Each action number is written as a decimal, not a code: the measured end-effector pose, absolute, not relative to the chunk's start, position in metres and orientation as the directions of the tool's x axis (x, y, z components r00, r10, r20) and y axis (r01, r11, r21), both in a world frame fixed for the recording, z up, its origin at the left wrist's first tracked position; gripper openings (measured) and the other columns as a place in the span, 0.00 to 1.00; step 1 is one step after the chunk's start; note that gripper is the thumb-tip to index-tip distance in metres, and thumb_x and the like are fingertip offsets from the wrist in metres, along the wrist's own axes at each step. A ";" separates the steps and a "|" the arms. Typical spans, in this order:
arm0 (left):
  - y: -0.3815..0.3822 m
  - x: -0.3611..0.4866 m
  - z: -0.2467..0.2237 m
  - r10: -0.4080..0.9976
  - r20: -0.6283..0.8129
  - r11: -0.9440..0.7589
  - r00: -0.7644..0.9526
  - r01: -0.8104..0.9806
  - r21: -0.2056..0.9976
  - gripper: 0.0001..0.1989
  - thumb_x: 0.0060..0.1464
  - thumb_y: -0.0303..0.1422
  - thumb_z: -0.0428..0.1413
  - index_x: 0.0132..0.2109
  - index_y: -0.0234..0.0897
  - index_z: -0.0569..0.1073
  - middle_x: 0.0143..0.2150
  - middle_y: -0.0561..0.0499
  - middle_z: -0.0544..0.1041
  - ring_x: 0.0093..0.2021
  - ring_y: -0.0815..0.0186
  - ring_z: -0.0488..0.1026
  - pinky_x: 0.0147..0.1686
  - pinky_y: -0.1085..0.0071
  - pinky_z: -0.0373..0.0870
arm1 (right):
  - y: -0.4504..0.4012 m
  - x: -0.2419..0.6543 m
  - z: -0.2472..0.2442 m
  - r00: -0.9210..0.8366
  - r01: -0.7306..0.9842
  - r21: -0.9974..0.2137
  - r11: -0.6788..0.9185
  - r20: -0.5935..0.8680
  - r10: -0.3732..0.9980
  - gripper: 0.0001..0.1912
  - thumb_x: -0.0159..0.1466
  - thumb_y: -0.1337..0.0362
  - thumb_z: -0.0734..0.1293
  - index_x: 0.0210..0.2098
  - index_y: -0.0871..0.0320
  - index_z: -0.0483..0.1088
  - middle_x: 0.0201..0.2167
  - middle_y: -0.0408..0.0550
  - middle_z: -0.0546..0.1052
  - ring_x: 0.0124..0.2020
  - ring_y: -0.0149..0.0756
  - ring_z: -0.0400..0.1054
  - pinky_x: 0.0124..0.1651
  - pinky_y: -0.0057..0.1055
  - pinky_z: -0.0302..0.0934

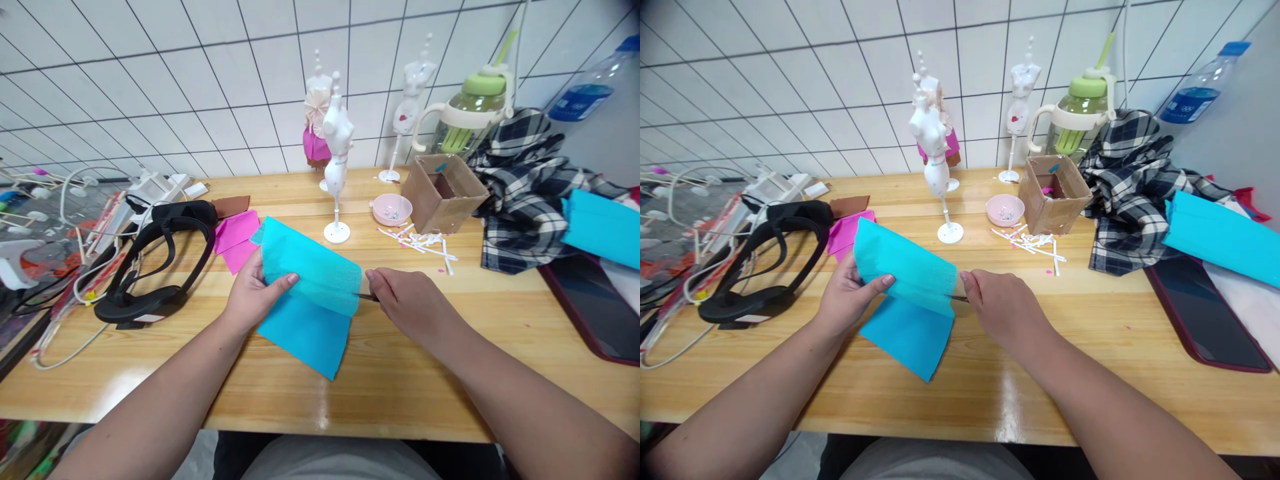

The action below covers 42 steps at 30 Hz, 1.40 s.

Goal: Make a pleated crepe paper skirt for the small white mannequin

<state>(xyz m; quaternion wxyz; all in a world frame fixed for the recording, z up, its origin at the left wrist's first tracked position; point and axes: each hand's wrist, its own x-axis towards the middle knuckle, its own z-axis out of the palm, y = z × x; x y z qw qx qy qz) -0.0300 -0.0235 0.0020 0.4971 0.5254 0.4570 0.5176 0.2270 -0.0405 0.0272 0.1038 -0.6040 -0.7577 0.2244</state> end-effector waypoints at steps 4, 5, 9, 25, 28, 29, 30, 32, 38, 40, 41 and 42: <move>-0.023 -0.030 0.002 0.995 0.093 -0.091 0.029 -0.044 0.995 0.23 0.43 0.32 0.70 0.48 0.42 0.74 0.40 0.51 0.82 0.38 0.58 0.79 0.36 0.68 0.78 | -0.041 0.227 0.027 -0.248 0.877 -0.445 0.180 -0.099 0.964 0.24 0.72 0.53 0.48 0.28 0.55 0.64 0.27 0.45 0.75 0.28 0.37 0.65 0.31 0.32 0.44; -0.023 -0.030 0.002 0.995 0.097 -0.095 0.031 -0.047 0.994 0.23 0.43 0.31 0.70 0.48 0.41 0.74 0.40 0.51 0.82 0.38 0.59 0.79 0.36 0.68 0.78 | -0.041 0.227 0.026 -0.249 0.880 -0.439 0.184 -0.095 0.964 0.24 0.73 0.54 0.48 0.28 0.55 0.64 0.26 0.45 0.75 0.28 0.37 0.65 0.31 0.32 0.44; -0.022 -0.031 0.001 0.993 0.107 -0.105 0.048 -0.049 0.993 0.22 0.44 0.32 0.69 0.47 0.41 0.73 0.38 0.51 0.82 0.37 0.60 0.80 0.34 0.69 0.78 | -0.041 0.227 0.027 -0.246 0.890 -0.415 0.189 -0.087 0.965 0.24 0.73 0.54 0.48 0.28 0.55 0.65 0.26 0.45 0.75 0.27 0.37 0.65 0.30 0.32 0.43; -0.019 -0.033 -0.005 0.981 0.187 -0.189 0.055 0.026 0.982 0.21 0.45 0.32 0.68 0.46 0.40 0.72 0.40 0.51 0.81 0.38 0.61 0.81 0.35 0.69 0.81 | -0.042 0.227 0.028 -0.217 0.893 -0.420 0.160 -0.093 0.972 0.24 0.72 0.53 0.47 0.28 0.54 0.64 0.26 0.46 0.74 0.28 0.38 0.65 0.30 0.32 0.43; -0.019 -0.033 -0.005 0.980 0.193 -0.195 0.056 0.028 0.980 0.22 0.45 0.33 0.68 0.47 0.40 0.72 0.40 0.50 0.81 0.38 0.61 0.81 0.36 0.69 0.81 | -0.042 0.226 0.028 -0.229 0.882 -0.442 0.164 -0.097 0.969 0.24 0.72 0.53 0.46 0.28 0.54 0.63 0.26 0.46 0.74 0.29 0.38 0.64 0.31 0.32 0.43; -0.019 -0.033 -0.005 0.979 0.196 -0.198 0.056 0.029 0.980 0.22 0.45 0.33 0.68 0.47 0.40 0.72 0.40 0.51 0.81 0.38 0.61 0.81 0.36 0.68 0.81 | -0.041 0.226 0.028 -0.233 0.880 -0.445 0.169 -0.094 0.968 0.24 0.72 0.54 0.46 0.29 0.54 0.63 0.26 0.45 0.74 0.29 0.38 0.64 0.31 0.32 0.43; -0.020 -0.033 -0.005 0.978 0.199 -0.201 0.056 0.031 0.979 0.22 0.45 0.33 0.68 0.47 0.40 0.72 0.40 0.51 0.81 0.38 0.61 0.81 0.36 0.68 0.81 | -0.041 0.226 0.027 -0.238 0.878 -0.446 0.174 -0.092 0.967 0.24 0.72 0.54 0.46 0.29 0.54 0.63 0.27 0.45 0.74 0.29 0.38 0.64 0.31 0.32 0.43; -0.020 -0.033 -0.007 0.978 0.200 -0.203 0.057 0.039 0.978 0.22 0.45 0.34 0.68 0.48 0.40 0.72 0.40 0.50 0.81 0.38 0.60 0.80 0.36 0.68 0.81 | -0.041 0.226 0.026 -0.244 0.875 -0.451 0.178 -0.093 0.965 0.23 0.72 0.54 0.46 0.29 0.54 0.63 0.27 0.45 0.74 0.29 0.38 0.64 0.31 0.32 0.43; -0.021 -0.032 -0.009 0.979 0.189 -0.192 0.074 0.049 0.980 0.22 0.47 0.33 0.68 0.49 0.40 0.72 0.42 0.50 0.81 0.39 0.60 0.80 0.37 0.67 0.80 | -0.040 0.228 0.024 -0.250 0.865 -0.471 0.176 -0.099 0.963 0.23 0.72 0.53 0.47 0.28 0.54 0.62 0.27 0.46 0.74 0.29 0.38 0.65 0.32 0.32 0.44; -0.021 -0.032 -0.010 0.978 0.194 -0.197 0.073 0.042 0.979 0.22 0.47 0.33 0.68 0.49 0.40 0.72 0.42 0.50 0.81 0.39 0.60 0.80 0.37 0.67 0.80 | -0.040 0.228 0.024 -0.251 0.868 -0.464 0.177 -0.101 0.963 0.23 0.72 0.53 0.47 0.28 0.54 0.62 0.27 0.46 0.74 0.30 0.38 0.65 0.32 0.31 0.44; -0.021 -0.032 -0.009 0.978 0.196 -0.199 0.071 0.039 0.979 0.22 0.46 0.33 0.68 0.49 0.40 0.72 0.42 0.50 0.81 0.39 0.60 0.80 0.37 0.67 0.81 | -0.040 0.228 0.025 -0.250 0.871 -0.457 0.178 -0.101 0.963 0.23 0.72 0.54 0.47 0.28 0.54 0.62 0.27 0.46 0.75 0.30 0.38 0.65 0.32 0.31 0.44; -0.021 -0.032 -0.009 0.978 0.197 -0.200 0.070 0.036 0.979 0.22 0.46 0.33 0.68 0.49 0.40 0.72 0.42 0.50 0.81 0.39 0.60 0.80 0.37 0.67 0.81 | -0.040 0.228 0.025 -0.248 0.874 -0.452 0.178 -0.101 0.963 0.23 0.72 0.54 0.47 0.28 0.54 0.62 0.28 0.46 0.75 0.30 0.38 0.65 0.32 0.31 0.45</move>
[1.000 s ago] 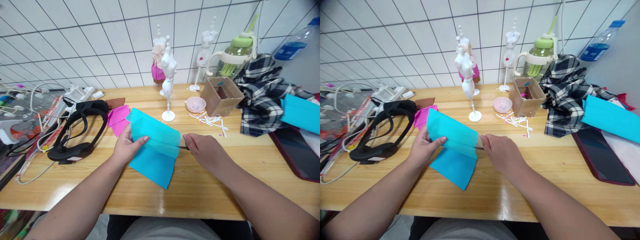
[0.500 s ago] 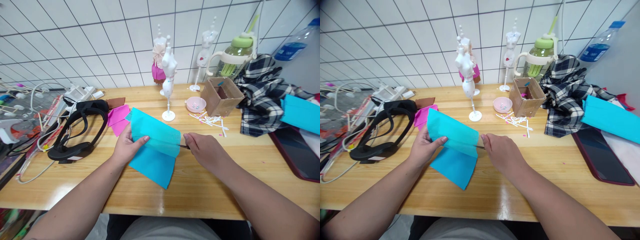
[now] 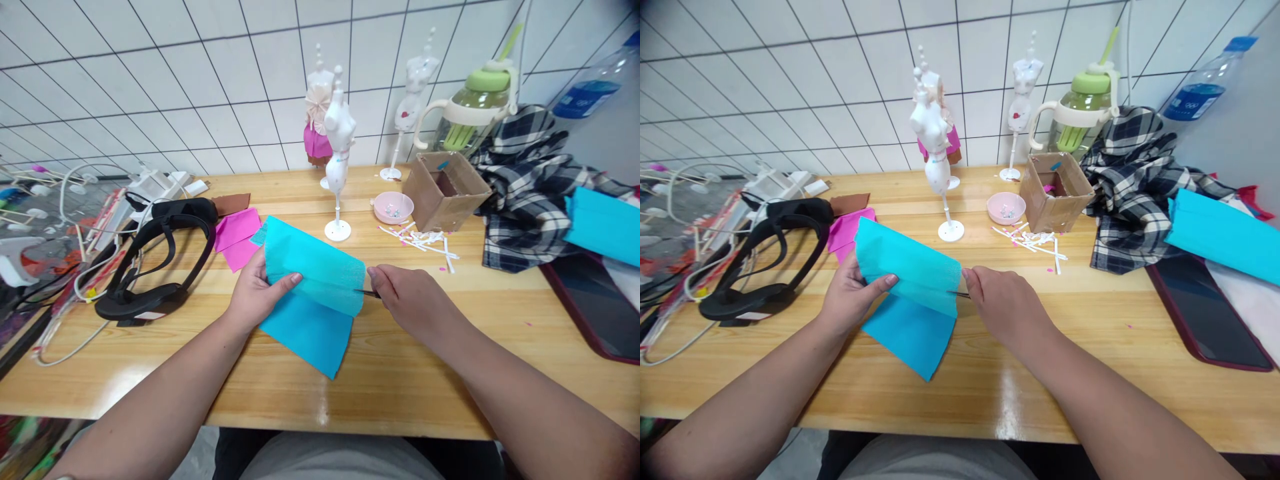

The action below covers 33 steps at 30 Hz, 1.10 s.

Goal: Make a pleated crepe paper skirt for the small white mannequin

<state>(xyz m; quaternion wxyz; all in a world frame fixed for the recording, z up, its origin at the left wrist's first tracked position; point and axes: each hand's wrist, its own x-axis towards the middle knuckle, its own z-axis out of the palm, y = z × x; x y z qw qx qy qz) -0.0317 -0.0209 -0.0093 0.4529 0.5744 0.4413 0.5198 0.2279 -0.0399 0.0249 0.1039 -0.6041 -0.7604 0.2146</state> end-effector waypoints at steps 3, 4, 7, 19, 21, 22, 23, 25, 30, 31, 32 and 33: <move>-0.021 -0.031 -0.009 0.976 0.209 -0.211 0.066 0.035 0.977 0.21 0.46 0.32 0.68 0.48 0.41 0.72 0.41 0.51 0.82 0.39 0.61 0.80 0.36 0.67 0.81 | -0.041 0.228 0.026 -0.242 0.877 -0.449 0.171 -0.106 0.964 0.23 0.72 0.54 0.47 0.29 0.54 0.63 0.28 0.46 0.75 0.30 0.38 0.65 0.32 0.31 0.45; -0.020 -0.031 -0.008 0.975 0.214 -0.216 0.065 0.037 0.976 0.21 0.46 0.32 0.68 0.48 0.41 0.73 0.40 0.51 0.82 0.38 0.61 0.80 0.36 0.68 0.81 | -0.041 0.228 0.026 -0.241 0.876 -0.451 0.168 -0.108 0.965 0.23 0.72 0.54 0.47 0.29 0.54 0.63 0.28 0.46 0.75 0.30 0.38 0.65 0.32 0.31 0.45; -0.020 -0.032 -0.008 0.971 0.228 -0.231 0.063 0.043 0.972 0.19 0.46 0.32 0.68 0.46 0.41 0.73 0.39 0.52 0.82 0.37 0.62 0.80 0.35 0.69 0.81 | -0.041 0.227 0.027 -0.239 0.872 -0.464 0.158 -0.121 0.964 0.23 0.72 0.54 0.47 0.28 0.54 0.63 0.27 0.46 0.75 0.30 0.38 0.65 0.32 0.31 0.45; -0.024 -0.033 -0.010 0.965 0.254 -0.260 0.060 0.119 0.958 0.19 0.47 0.34 0.67 0.46 0.40 0.73 0.40 0.50 0.81 0.38 0.61 0.79 0.38 0.66 0.79 | -0.039 0.228 0.026 -0.250 0.844 -0.516 0.148 -0.134 0.959 0.24 0.72 0.54 0.46 0.28 0.54 0.63 0.27 0.45 0.75 0.30 0.37 0.66 0.33 0.31 0.48; -0.023 -0.033 -0.009 0.966 0.256 -0.260 0.044 0.124 0.958 0.19 0.47 0.34 0.68 0.46 0.40 0.73 0.41 0.50 0.80 0.39 0.61 0.79 0.38 0.66 0.79 | -0.039 0.228 0.027 -0.249 0.843 -0.518 0.149 -0.129 0.960 0.24 0.72 0.54 0.46 0.28 0.55 0.64 0.27 0.46 0.75 0.31 0.37 0.67 0.33 0.31 0.48; -0.023 -0.033 -0.009 0.966 0.257 -0.260 0.036 0.126 0.957 0.20 0.46 0.35 0.68 0.46 0.40 0.73 0.41 0.50 0.80 0.39 0.60 0.79 0.38 0.65 0.80 | -0.039 0.228 0.027 -0.248 0.844 -0.515 0.149 -0.128 0.960 0.24 0.72 0.54 0.46 0.28 0.55 0.64 0.27 0.46 0.75 0.31 0.37 0.67 0.33 0.31 0.48; -0.023 -0.033 -0.009 0.966 0.257 -0.259 0.033 0.126 0.958 0.20 0.46 0.35 0.68 0.47 0.41 0.73 0.41 0.50 0.80 0.40 0.60 0.79 0.38 0.65 0.80 | -0.039 0.228 0.027 -0.246 0.847 -0.510 0.149 -0.129 0.961 0.24 0.72 0.54 0.46 0.28 0.55 0.64 0.26 0.46 0.75 0.30 0.37 0.67 0.33 0.31 0.48; -0.023 -0.032 -0.008 0.967 0.253 -0.256 0.040 0.119 0.959 0.20 0.46 0.35 0.68 0.47 0.41 0.73 0.41 0.49 0.80 0.40 0.59 0.79 0.39 0.64 0.80 | -0.040 0.227 0.028 -0.241 0.854 -0.500 0.148 -0.127 0.962 0.24 0.72 0.54 0.47 0.28 0.55 0.63 0.26 0.45 0.74 0.29 0.37 0.66 0.32 0.31 0.47; -0.023 -0.032 -0.007 0.969 0.240 -0.245 0.058 0.109 0.963 0.20 0.46 0.35 0.68 0.47 0.41 0.73 0.40 0.50 0.81 0.38 0.60 0.79 0.37 0.65 0.80 | -0.040 0.228 0.028 -0.232 0.879 -0.449 0.158 -0.114 0.966 0.23 0.72 0.54 0.47 0.28 0.54 0.63 0.26 0.44 0.74 0.29 0.37 0.65 0.31 0.31 0.45; -0.023 -0.032 -0.007 0.969 0.241 -0.246 0.056 0.109 0.963 0.20 0.46 0.35 0.68 0.47 0.41 0.73 0.40 0.50 0.81 0.38 0.60 0.79 0.37 0.66 0.80 | -0.040 0.228 0.028 -0.231 0.884 -0.441 0.159 -0.114 0.966 0.23 0.72 0.53 0.48 0.28 0.54 0.63 0.25 0.44 0.73 0.28 0.37 0.64 0.31 0.31 0.45; -0.023 -0.032 -0.007 0.968 0.244 -0.248 0.054 0.110 0.962 0.20 0.46 0.35 0.68 0.47 0.41 0.73 0.40 0.50 0.81 0.38 0.60 0.79 0.37 0.66 0.80 | -0.040 0.228 0.028 -0.228 0.887 -0.435 0.158 -0.113 0.967 0.23 0.72 0.53 0.48 0.28 0.54 0.63 0.25 0.44 0.73 0.28 0.37 0.64 0.31 0.31 0.44; -0.022 -0.032 -0.007 0.968 0.246 -0.250 0.053 0.109 0.962 0.20 0.46 0.35 0.68 0.47 0.41 0.73 0.40 0.50 0.81 0.38 0.60 0.79 0.37 0.66 0.80 | -0.040 0.228 0.028 -0.227 0.888 -0.431 0.159 -0.110 0.968 0.23 0.72 0.53 0.48 0.28 0.54 0.63 0.25 0.44 0.73 0.28 0.37 0.64 0.31 0.31 0.44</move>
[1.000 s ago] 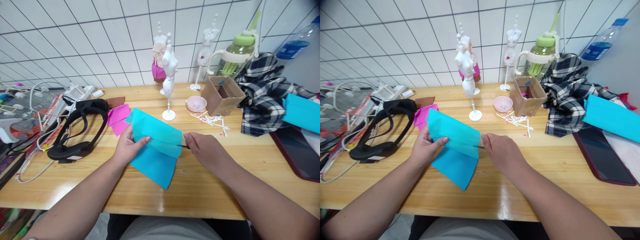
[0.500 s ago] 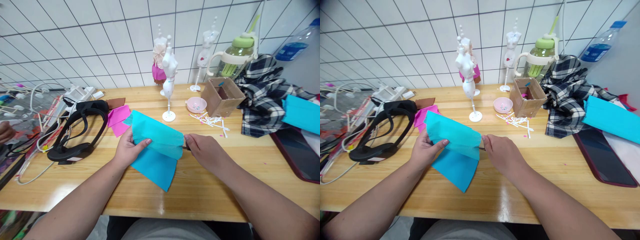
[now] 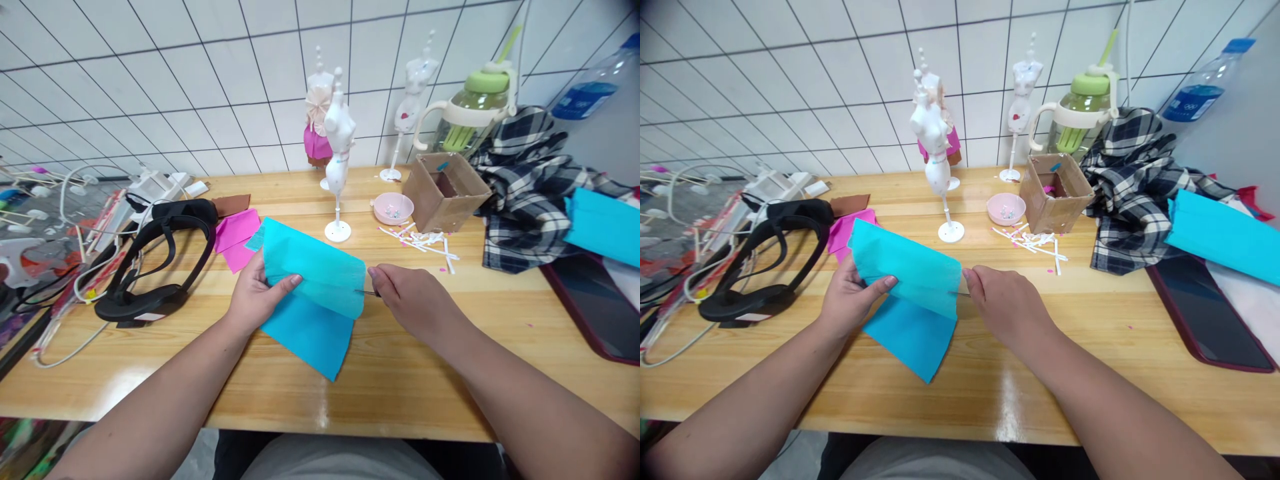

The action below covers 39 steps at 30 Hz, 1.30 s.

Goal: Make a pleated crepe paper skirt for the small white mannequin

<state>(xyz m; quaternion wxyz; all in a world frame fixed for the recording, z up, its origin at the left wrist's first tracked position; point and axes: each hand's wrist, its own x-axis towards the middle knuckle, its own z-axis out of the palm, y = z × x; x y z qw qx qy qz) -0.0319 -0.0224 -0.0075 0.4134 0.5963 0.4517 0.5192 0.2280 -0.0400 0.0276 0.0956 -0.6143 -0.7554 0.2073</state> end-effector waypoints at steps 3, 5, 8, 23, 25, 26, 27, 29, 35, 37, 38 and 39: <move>-0.022 -0.032 -0.008 0.966 0.252 -0.256 0.055 0.100 0.961 0.20 0.46 0.35 0.68 0.46 0.40 0.73 0.40 0.50 0.81 0.38 0.61 0.79 0.38 0.66 0.80 | -0.040 0.228 0.028 -0.228 0.891 -0.422 0.166 -0.100 0.968 0.23 0.72 0.54 0.48 0.28 0.54 0.63 0.26 0.44 0.74 0.28 0.37 0.65 0.31 0.31 0.44; -0.021 -0.032 -0.008 0.968 0.246 -0.250 0.052 0.094 0.964 0.20 0.46 0.35 0.68 0.46 0.40 0.73 0.39 0.50 0.81 0.37 0.61 0.80 0.37 0.66 0.80 | -0.040 0.229 0.028 -0.232 0.891 -0.422 0.170 -0.100 0.968 0.22 0.72 0.54 0.48 0.28 0.54 0.63 0.26 0.44 0.74 0.29 0.37 0.65 0.31 0.31 0.44; -0.021 -0.032 -0.008 0.972 0.231 -0.235 0.048 0.090 0.968 0.20 0.46 0.35 0.68 0.46 0.41 0.73 0.39 0.50 0.81 0.37 0.61 0.80 0.36 0.66 0.80 | -0.040 0.229 0.028 -0.233 0.883 -0.438 0.165 -0.106 0.967 0.22 0.72 0.54 0.48 0.28 0.54 0.64 0.26 0.45 0.75 0.29 0.36 0.65 0.31 0.31 0.45; -0.021 -0.033 -0.008 0.968 0.246 -0.250 0.047 0.104 0.963 0.20 0.45 0.34 0.68 0.46 0.41 0.73 0.40 0.51 0.80 0.38 0.61 0.78 0.37 0.66 0.79 | -0.040 0.229 0.029 -0.231 0.890 -0.424 0.169 -0.099 0.968 0.23 0.72 0.53 0.48 0.28 0.54 0.64 0.26 0.45 0.75 0.28 0.37 0.65 0.31 0.31 0.46; -0.021 -0.033 -0.008 0.968 0.246 -0.251 0.052 0.103 0.963 0.20 0.46 0.33 0.68 0.47 0.41 0.73 0.40 0.51 0.80 0.39 0.61 0.78 0.38 0.66 0.79 | -0.040 0.229 0.028 -0.232 0.894 -0.414 0.173 -0.097 0.968 0.24 0.72 0.53 0.48 0.29 0.54 0.65 0.26 0.45 0.75 0.28 0.37 0.65 0.30 0.31 0.45; -0.021 -0.033 -0.009 0.968 0.246 -0.250 0.052 0.105 0.962 0.20 0.46 0.33 0.68 0.47 0.41 0.73 0.40 0.51 0.80 0.39 0.61 0.78 0.38 0.66 0.79 | -0.040 0.229 0.028 -0.234 0.895 -0.409 0.176 -0.096 0.968 0.24 0.72 0.53 0.48 0.29 0.54 0.65 0.27 0.45 0.75 0.28 0.37 0.66 0.30 0.31 0.45; -0.021 -0.033 -0.009 0.968 0.244 -0.248 0.050 0.109 0.963 0.20 0.46 0.33 0.68 0.46 0.41 0.73 0.40 0.51 0.80 0.39 0.61 0.78 0.38 0.66 0.79 | -0.041 0.229 0.028 -0.235 0.897 -0.404 0.178 -0.095 0.967 0.24 0.72 0.53 0.48 0.29 0.54 0.65 0.27 0.45 0.75 0.28 0.37 0.66 0.30 0.31 0.45; -0.021 -0.033 -0.009 0.970 0.238 -0.242 0.046 0.112 0.964 0.20 0.45 0.34 0.68 0.46 0.40 0.73 0.40 0.50 0.80 0.38 0.60 0.79 0.37 0.66 0.79 | -0.041 0.229 0.028 -0.238 0.900 -0.396 0.184 -0.093 0.967 0.23 0.72 0.53 0.48 0.29 0.54 0.65 0.27 0.45 0.76 0.29 0.38 0.66 0.30 0.31 0.45; -0.021 -0.032 -0.007 0.970 0.237 -0.241 0.047 0.098 0.966 0.20 0.46 0.35 0.68 0.46 0.40 0.73 0.40 0.50 0.81 0.38 0.60 0.79 0.37 0.65 0.80 | -0.039 0.228 0.028 -0.242 0.875 -0.454 0.166 -0.114 0.964 0.24 0.73 0.54 0.48 0.28 0.55 0.64 0.25 0.44 0.74 0.27 0.36 0.66 0.30 0.30 0.46; -0.021 -0.032 -0.008 0.970 0.242 -0.244 0.041 0.099 0.965 0.20 0.46 0.36 0.67 0.47 0.41 0.73 0.40 0.50 0.81 0.39 0.60 0.79 0.38 0.65 0.80 | -0.039 0.228 0.028 -0.264 0.846 -0.510 0.158 -0.142 0.954 0.25 0.73 0.54 0.47 0.25 0.55 0.62 0.23 0.43 0.72 0.26 0.34 0.65 0.30 0.30 0.46; -0.022 -0.033 -0.008 0.969 0.243 -0.246 0.037 0.099 0.964 0.20 0.47 0.36 0.67 0.47 0.41 0.73 0.41 0.50 0.80 0.39 0.60 0.79 0.38 0.65 0.80 | -0.038 0.228 0.028 -0.276 0.831 -0.533 0.157 -0.151 0.949 0.25 0.73 0.54 0.47 0.24 0.55 0.60 0.22 0.42 0.71 0.25 0.34 0.64 0.31 0.30 0.46; -0.022 -0.033 -0.009 0.969 0.246 -0.248 0.035 0.099 0.964 0.21 0.47 0.35 0.67 0.48 0.42 0.73 0.41 0.50 0.80 0.40 0.60 0.79 0.39 0.65 0.80 | -0.038 0.228 0.027 -0.282 0.820 -0.551 0.154 -0.155 0.947 0.25 0.73 0.54 0.47 0.24 0.55 0.59 0.21 0.42 0.71 0.25 0.33 0.64 0.31 0.30 0.47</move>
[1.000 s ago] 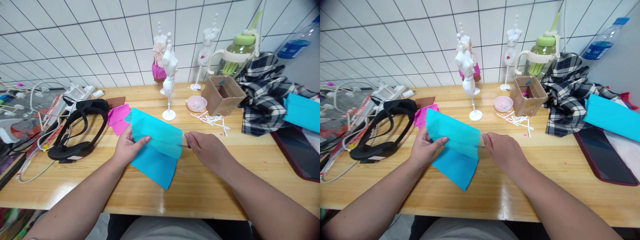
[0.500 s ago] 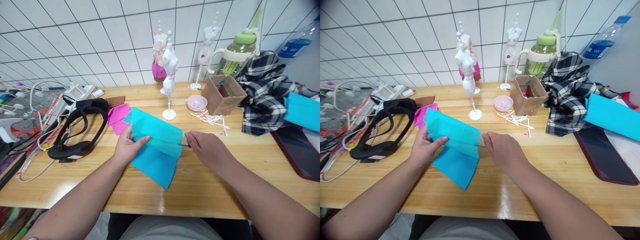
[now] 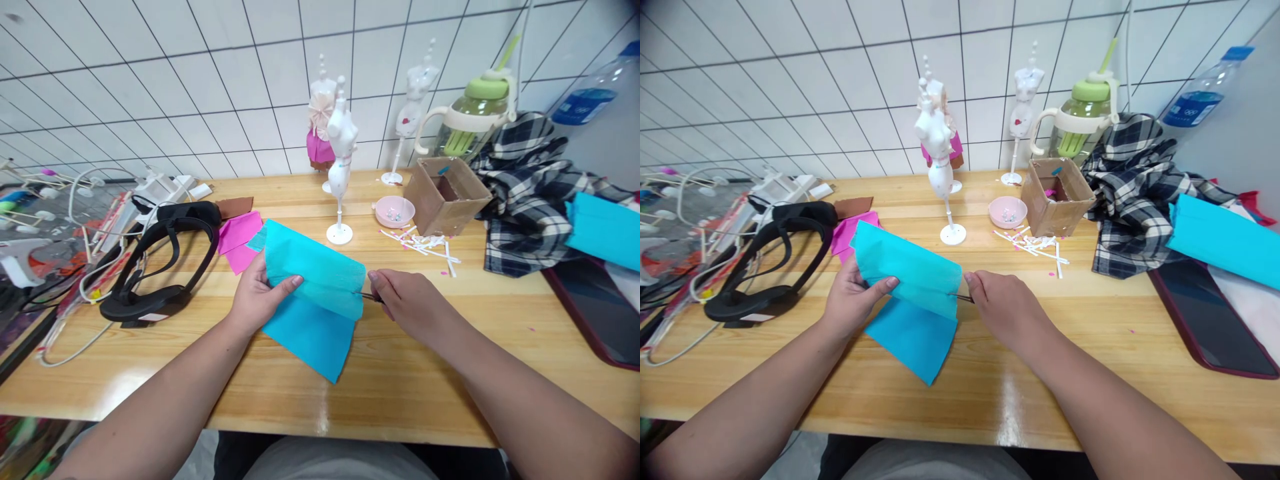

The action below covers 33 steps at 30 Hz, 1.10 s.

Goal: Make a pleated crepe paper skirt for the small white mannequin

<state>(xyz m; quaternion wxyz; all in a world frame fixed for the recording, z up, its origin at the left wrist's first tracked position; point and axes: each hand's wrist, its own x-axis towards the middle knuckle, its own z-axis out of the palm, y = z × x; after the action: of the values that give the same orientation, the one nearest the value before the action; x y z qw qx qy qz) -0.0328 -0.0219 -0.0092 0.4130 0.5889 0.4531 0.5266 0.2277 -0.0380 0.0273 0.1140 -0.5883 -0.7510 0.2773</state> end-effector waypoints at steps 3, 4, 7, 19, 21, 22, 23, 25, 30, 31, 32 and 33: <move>-0.023 -0.033 -0.011 0.967 0.251 -0.253 0.035 0.109 0.961 0.21 0.46 0.35 0.68 0.48 0.41 0.73 0.42 0.50 0.81 0.40 0.60 0.79 0.39 0.65 0.80 | -0.038 0.227 0.026 -0.283 0.807 -0.573 0.146 -0.158 0.946 0.24 0.73 0.55 0.47 0.24 0.55 0.59 0.21 0.42 0.69 0.25 0.33 0.63 0.31 0.30 0.46; -0.023 -0.033 -0.011 0.968 0.248 -0.250 0.036 0.114 0.961 0.21 0.46 0.35 0.68 0.48 0.41 0.73 0.42 0.49 0.81 0.40 0.60 0.79 0.39 0.65 0.80 | -0.038 0.227 0.026 -0.283 0.805 -0.575 0.143 -0.160 0.946 0.24 0.73 0.55 0.47 0.24 0.55 0.58 0.21 0.42 0.69 0.25 0.33 0.63 0.31 0.30 0.46; -0.023 -0.032 -0.010 0.970 0.239 -0.242 0.041 0.114 0.964 0.21 0.46 0.36 0.68 0.48 0.41 0.73 0.42 0.49 0.81 0.40 0.59 0.79 0.39 0.64 0.80 | -0.038 0.227 0.026 -0.273 0.810 -0.571 0.134 -0.166 0.948 0.24 0.73 0.55 0.47 0.25 0.55 0.58 0.21 0.42 0.69 0.25 0.33 0.62 0.30 0.30 0.45; -0.020 -0.031 -0.008 0.962 0.267 -0.270 0.047 0.057 0.961 0.20 0.47 0.32 0.67 0.47 0.41 0.72 0.40 0.52 0.80 0.38 0.64 0.79 0.37 0.70 0.79 | -0.036 0.230 0.026 -0.238 0.841 -0.523 0.135 -0.134 0.962 0.23 0.72 0.53 0.49 0.25 0.55 0.59 0.21 0.42 0.69 0.24 0.34 0.60 0.30 0.32 0.42; -0.020 -0.031 -0.008 0.964 0.263 -0.265 0.038 0.054 0.963 0.21 0.47 0.33 0.68 0.47 0.40 0.72 0.40 0.52 0.80 0.38 0.63 0.79 0.37 0.69 0.79 | -0.036 0.230 0.026 -0.238 0.844 -0.518 0.139 -0.129 0.963 0.23 0.72 0.53 0.49 0.25 0.55 0.58 0.21 0.42 0.69 0.24 0.34 0.60 0.30 0.32 0.43; -0.020 -0.031 -0.008 0.965 0.261 -0.263 0.035 0.054 0.963 0.21 0.47 0.34 0.68 0.47 0.40 0.72 0.40 0.51 0.80 0.38 0.63 0.79 0.37 0.68 0.80 | -0.036 0.230 0.026 -0.235 0.845 -0.518 0.138 -0.128 0.964 0.23 0.72 0.53 0.49 0.25 0.55 0.58 0.21 0.42 0.69 0.24 0.33 0.60 0.30 0.32 0.43; -0.020 -0.031 -0.008 0.965 0.259 -0.260 0.033 0.057 0.964 0.21 0.47 0.34 0.68 0.47 0.40 0.72 0.40 0.51 0.80 0.38 0.62 0.79 0.37 0.68 0.80 | -0.036 0.231 0.026 -0.232 0.844 -0.520 0.135 -0.126 0.965 0.23 0.72 0.53 0.49 0.25 0.55 0.58 0.21 0.43 0.69 0.24 0.33 0.60 0.29 0.32 0.43; -0.020 -0.031 -0.009 0.965 0.259 -0.260 0.031 0.068 0.963 0.21 0.47 0.35 0.68 0.47 0.40 0.72 0.40 0.51 0.80 0.38 0.62 0.79 0.38 0.67 0.80 | -0.035 0.231 0.026 -0.232 0.835 -0.534 0.132 -0.123 0.965 0.23 0.72 0.53 0.48 0.24 0.55 0.58 0.21 0.43 0.69 0.24 0.33 0.60 0.29 0.32 0.43; -0.021 -0.031 -0.010 0.969 0.246 -0.248 0.031 0.088 0.965 0.22 0.48 0.36 0.67 0.50 0.40 0.72 0.44 0.49 0.80 0.42 0.60 0.79 0.41 0.65 0.79 | -0.035 0.235 0.026 -0.272 0.767 -0.626 0.140 -0.120 0.955 0.28 0.72 0.50 0.46 0.24 0.55 0.62 0.21 0.43 0.70 0.25 0.34 0.63 0.30 0.31 0.48; -0.021 -0.030 -0.010 0.971 0.237 -0.239 0.032 0.085 0.967 0.24 0.48 0.36 0.67 0.51 0.40 0.71 0.45 0.49 0.80 0.43 0.59 0.79 0.41 0.64 0.79 | -0.036 0.236 0.027 -0.279 0.746 -0.653 0.134 -0.123 0.952 0.29 0.72 0.49 0.45 0.25 0.55 0.64 0.22 0.44 0.71 0.26 0.34 0.64 0.31 0.31 0.49; -0.021 -0.030 -0.010 0.973 0.228 -0.230 0.031 0.079 0.970 0.26 0.48 0.36 0.67 0.53 0.41 0.70 0.46 0.48 0.80 0.44 0.58 0.79 0.42 0.64 0.79 | -0.036 0.238 0.028 -0.296 0.716 -0.686 0.132 -0.127 0.947 0.30 0.72 0.48 0.45 0.27 0.55 0.67 0.24 0.44 0.73 0.28 0.35 0.65 0.32 0.31 0.51; -0.021 -0.029 -0.010 0.975 0.218 -0.220 0.030 0.071 0.973 0.27 0.48 0.36 0.67 0.55 0.41 0.69 0.47 0.48 0.80 0.44 0.58 0.79 0.42 0.64 0.79 | -0.036 0.241 0.030 -0.326 0.680 -0.721 0.135 -0.132 0.936 0.29 0.71 0.47 0.46 0.30 0.55 0.69 0.27 0.45 0.75 0.30 0.35 0.66 0.33 0.31 0.53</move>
<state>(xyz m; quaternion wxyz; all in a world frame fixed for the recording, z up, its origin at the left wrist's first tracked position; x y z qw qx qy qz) -0.0291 -0.0209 -0.0096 0.4286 0.5757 0.4543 0.5277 0.2407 -0.0363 0.0298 0.1795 -0.5521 -0.7317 0.3574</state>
